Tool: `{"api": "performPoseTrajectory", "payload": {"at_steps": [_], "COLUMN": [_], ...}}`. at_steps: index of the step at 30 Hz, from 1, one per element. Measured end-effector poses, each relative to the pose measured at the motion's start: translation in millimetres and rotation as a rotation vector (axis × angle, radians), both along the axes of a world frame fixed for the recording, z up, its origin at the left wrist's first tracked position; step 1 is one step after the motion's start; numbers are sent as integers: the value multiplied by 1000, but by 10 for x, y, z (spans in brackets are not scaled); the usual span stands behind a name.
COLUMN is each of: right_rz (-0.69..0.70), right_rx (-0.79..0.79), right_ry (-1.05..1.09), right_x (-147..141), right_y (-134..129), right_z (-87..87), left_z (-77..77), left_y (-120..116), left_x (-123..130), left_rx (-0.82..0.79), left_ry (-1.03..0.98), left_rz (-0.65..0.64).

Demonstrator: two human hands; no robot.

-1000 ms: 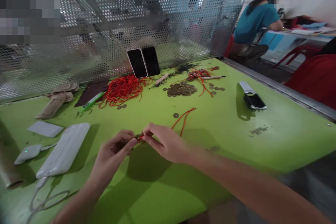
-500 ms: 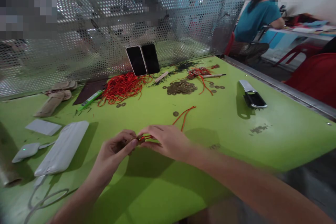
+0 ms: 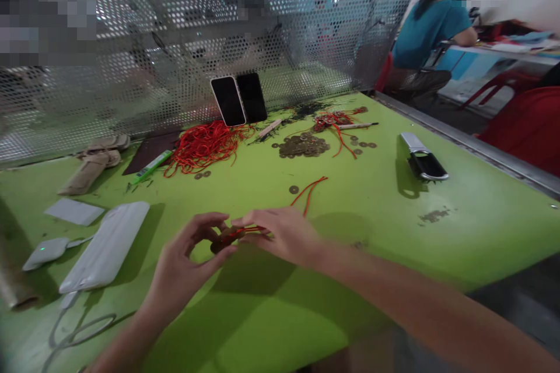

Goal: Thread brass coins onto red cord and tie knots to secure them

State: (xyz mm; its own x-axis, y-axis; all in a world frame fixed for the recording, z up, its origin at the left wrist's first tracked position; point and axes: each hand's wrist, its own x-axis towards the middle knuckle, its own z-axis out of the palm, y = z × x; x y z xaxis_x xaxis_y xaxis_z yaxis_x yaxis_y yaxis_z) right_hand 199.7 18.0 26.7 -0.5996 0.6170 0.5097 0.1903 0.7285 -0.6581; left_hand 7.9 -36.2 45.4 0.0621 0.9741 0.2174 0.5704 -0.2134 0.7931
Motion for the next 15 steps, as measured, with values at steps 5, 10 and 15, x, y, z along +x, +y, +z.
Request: {"api": "performPoseTrajectory", "payload": {"at_steps": [5,10,15], "right_rz": [-9,-18,1], "right_rx": [-123,-215,-163], "right_ry": [27,67,77], "right_x": [11,4,2], "right_y": [-11,-16,-34], "right_z": [36,45,56], "left_z": [42,98,100], "left_y": [-26,-3,28], "left_x": [15,-24,-9], "left_rx": [240,276,-170], "left_ry": [195,168,-181], "left_rz": [-34,-108,-118]}}
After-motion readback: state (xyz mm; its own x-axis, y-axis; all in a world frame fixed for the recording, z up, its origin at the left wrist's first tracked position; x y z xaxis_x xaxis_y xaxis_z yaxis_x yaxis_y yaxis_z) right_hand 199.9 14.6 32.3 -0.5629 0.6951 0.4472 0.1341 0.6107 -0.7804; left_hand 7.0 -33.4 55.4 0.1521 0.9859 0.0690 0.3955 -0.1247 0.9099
